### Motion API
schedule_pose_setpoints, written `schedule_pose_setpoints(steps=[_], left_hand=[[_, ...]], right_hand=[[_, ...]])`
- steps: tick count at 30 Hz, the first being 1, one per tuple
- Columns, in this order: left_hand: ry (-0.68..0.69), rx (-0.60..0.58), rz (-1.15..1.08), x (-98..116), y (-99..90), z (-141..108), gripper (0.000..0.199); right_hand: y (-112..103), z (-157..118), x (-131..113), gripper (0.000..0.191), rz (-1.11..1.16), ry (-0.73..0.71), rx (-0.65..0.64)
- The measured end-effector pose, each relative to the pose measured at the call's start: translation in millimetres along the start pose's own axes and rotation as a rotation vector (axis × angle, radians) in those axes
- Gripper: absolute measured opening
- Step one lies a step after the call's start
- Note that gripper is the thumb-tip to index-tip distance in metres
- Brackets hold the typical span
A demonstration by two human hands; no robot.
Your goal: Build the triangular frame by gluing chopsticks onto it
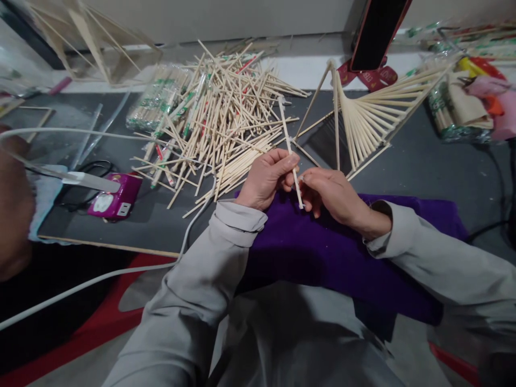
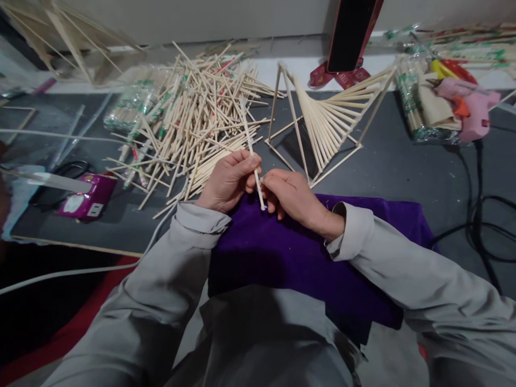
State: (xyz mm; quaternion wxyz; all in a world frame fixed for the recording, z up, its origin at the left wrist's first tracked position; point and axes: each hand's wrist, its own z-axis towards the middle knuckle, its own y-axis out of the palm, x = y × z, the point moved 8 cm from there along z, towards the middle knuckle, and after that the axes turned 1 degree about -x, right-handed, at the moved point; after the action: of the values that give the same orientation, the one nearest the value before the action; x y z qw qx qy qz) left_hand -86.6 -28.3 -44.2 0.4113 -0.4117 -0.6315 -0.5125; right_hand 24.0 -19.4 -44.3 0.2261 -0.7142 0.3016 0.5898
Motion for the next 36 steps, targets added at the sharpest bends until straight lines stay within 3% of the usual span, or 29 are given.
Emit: schedule_pose_setpoints(steps=[10, 15, 19, 31, 36], left_hand=[[-0.008, 0.007, 0.005, -6.0, 2.0, 0.2, 0.036], [0.012, -0.035, -0.007, -0.9, 7.3, -0.9, 0.034], [0.018, -0.001, 0.009, 1.6, 4.8, -1.5, 0.034], [0.009, 0.079, 0.039, 2.3, -2.3, -2.0, 0.035], [0.004, 0.094, 0.045, 3.3, -3.5, -1.7, 0.033]], right_hand=[[-4.9, -1.6, -13.7, 0.025, -0.494, -0.193, 0.051], [-4.0, 0.1, -6.0, 0.021, -0.185, -0.041, 0.002], [-1.4, 2.6, -1.2, 0.011, 0.058, 0.038, -0.023], [-3.3, 4.9, -1.4, 0.018, 0.139, 0.034, -0.065], [-5.1, 4.7, 1.4, 0.008, 0.132, 0.063, -0.04]])
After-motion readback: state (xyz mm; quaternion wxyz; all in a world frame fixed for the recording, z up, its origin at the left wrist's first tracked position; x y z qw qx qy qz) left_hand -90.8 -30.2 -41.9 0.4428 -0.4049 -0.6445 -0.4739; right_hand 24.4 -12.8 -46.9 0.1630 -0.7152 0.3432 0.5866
